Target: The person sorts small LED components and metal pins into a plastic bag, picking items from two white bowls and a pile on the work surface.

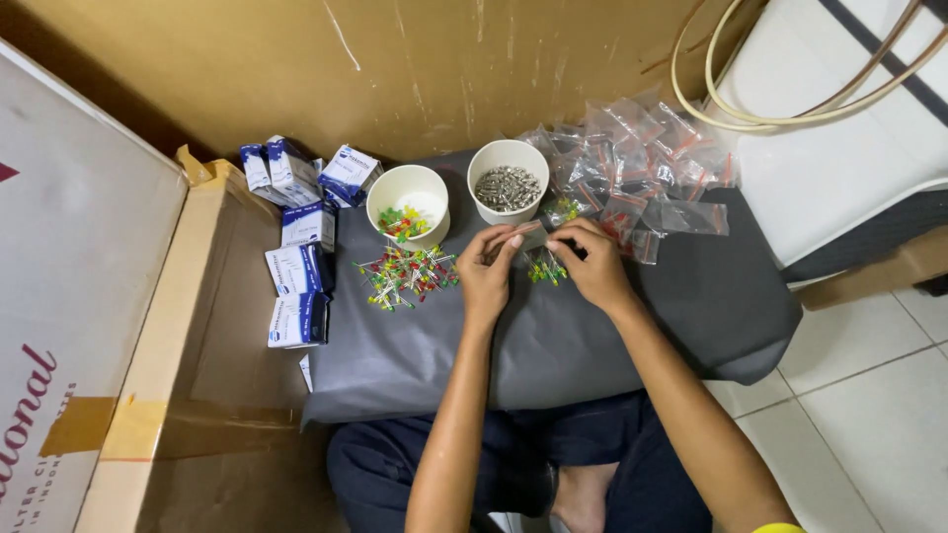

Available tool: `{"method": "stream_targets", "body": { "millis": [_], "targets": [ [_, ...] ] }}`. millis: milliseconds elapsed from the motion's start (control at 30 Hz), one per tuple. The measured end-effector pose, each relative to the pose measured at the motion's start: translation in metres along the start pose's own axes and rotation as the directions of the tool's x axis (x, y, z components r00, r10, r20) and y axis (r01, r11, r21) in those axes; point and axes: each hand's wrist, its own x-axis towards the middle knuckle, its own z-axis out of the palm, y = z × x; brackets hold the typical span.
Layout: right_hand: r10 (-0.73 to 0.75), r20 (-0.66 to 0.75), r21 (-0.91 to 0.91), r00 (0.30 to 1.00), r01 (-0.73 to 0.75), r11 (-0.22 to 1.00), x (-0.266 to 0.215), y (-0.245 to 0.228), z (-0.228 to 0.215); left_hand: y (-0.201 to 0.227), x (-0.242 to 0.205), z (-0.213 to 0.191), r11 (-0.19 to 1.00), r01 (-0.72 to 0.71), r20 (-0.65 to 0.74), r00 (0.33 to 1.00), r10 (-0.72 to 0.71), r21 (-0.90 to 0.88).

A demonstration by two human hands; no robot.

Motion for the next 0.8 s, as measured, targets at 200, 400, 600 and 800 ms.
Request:
{"method": "stream_targets", "body": {
  "millis": [200,400,600,800],
  "targets": [
    [-0.044,-0.057,-0.069,0.997,0.04,0.997,0.001,-0.008,0.001,0.012,-0.002,-0.001,0.995,-0.097,-0.019,0.995,0.098,0.036],
    [-0.108,-0.073,-0.301,0.991,0.081,0.95,-0.005,-0.018,0.0,0.017,-0.005,-0.004,0.951,-0.208,0.011,0.977,0.212,0.227],
    [-0.047,-0.067,-0.324,0.997,0.023,0.946,-0.008,-0.008,0.004,0.028,-0.008,-0.006,0.881,-0.293,0.068,0.955,0.289,0.372],
    [-0.006,-0.023,-0.379,1.0,-0.004,0.925,-0.009,-0.005,0.005,0.025,-0.009,-0.007,0.854,-0.325,0.081,0.944,0.32,0.407]
  ]
}}
